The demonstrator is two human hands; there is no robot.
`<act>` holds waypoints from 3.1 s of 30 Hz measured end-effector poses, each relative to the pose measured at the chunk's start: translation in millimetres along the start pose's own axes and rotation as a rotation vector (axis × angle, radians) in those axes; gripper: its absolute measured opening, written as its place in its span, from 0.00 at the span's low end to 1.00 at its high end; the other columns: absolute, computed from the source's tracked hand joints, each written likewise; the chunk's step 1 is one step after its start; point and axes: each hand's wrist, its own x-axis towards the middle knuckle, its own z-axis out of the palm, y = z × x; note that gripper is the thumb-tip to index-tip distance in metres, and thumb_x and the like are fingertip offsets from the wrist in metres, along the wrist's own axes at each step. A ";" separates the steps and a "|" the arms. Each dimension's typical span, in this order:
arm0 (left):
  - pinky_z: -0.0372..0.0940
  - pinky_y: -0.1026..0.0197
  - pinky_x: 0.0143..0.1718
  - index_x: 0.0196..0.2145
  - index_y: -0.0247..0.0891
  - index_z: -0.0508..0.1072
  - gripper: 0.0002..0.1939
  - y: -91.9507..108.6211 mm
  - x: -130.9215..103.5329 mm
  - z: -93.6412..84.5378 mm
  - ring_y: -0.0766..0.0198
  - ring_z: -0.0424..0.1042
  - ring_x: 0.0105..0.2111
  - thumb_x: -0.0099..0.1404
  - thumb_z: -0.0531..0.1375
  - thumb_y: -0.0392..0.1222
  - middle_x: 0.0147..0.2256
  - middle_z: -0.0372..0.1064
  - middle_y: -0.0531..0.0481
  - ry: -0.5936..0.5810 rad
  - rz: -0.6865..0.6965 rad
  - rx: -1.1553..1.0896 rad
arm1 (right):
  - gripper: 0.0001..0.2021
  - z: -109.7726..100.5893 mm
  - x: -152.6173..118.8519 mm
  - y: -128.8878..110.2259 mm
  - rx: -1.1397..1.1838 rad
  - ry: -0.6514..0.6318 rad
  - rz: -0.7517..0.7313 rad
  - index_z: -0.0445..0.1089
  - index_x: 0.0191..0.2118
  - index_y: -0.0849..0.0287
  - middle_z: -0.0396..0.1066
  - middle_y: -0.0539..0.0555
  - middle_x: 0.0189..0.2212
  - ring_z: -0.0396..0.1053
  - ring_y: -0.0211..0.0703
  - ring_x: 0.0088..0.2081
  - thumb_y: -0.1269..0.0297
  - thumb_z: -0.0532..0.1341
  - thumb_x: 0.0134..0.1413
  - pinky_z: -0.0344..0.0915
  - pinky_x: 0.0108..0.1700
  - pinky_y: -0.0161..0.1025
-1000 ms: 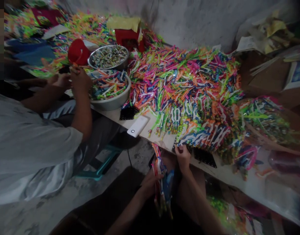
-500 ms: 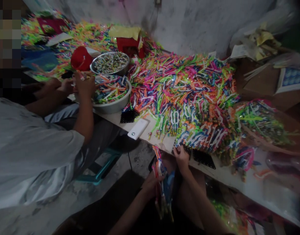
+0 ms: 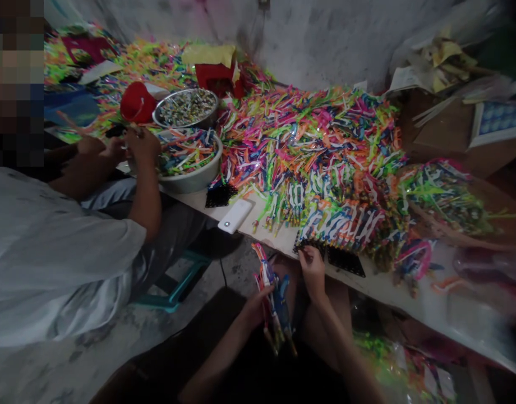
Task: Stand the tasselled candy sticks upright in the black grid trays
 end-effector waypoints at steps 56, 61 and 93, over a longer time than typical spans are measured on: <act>0.70 0.62 0.36 0.44 0.32 0.71 0.14 45.5 -7.1 33.6 0.60 0.76 0.29 0.60 0.59 0.40 0.29 0.75 0.48 0.065 0.263 0.020 | 0.20 -50.4 -121.6 -31.7 0.641 -0.843 0.652 0.70 0.32 0.62 0.61 0.45 0.19 0.58 0.32 0.20 0.46 0.62 0.47 0.61 0.23 0.31; 0.69 0.59 0.41 0.49 0.35 0.68 0.22 55.1 -11.4 43.9 0.57 0.75 0.36 0.58 0.62 0.45 0.35 0.75 0.46 0.073 0.279 -0.022 | 0.17 -71.5 -135.0 -26.5 0.765 -0.941 0.753 0.69 0.33 0.61 0.65 0.47 0.25 0.61 0.32 0.22 0.53 0.68 0.42 0.62 0.24 0.31; 0.68 0.65 0.27 0.54 0.37 0.64 0.34 49.5 -41.3 45.9 0.61 0.74 0.29 0.49 0.69 0.40 0.35 0.74 0.46 -0.013 0.269 0.272 | 0.15 6.0 8.1 -2.1 -0.441 -0.238 0.038 0.68 0.33 0.62 0.73 0.60 0.29 0.70 0.47 0.33 0.56 0.51 0.60 0.62 0.36 0.39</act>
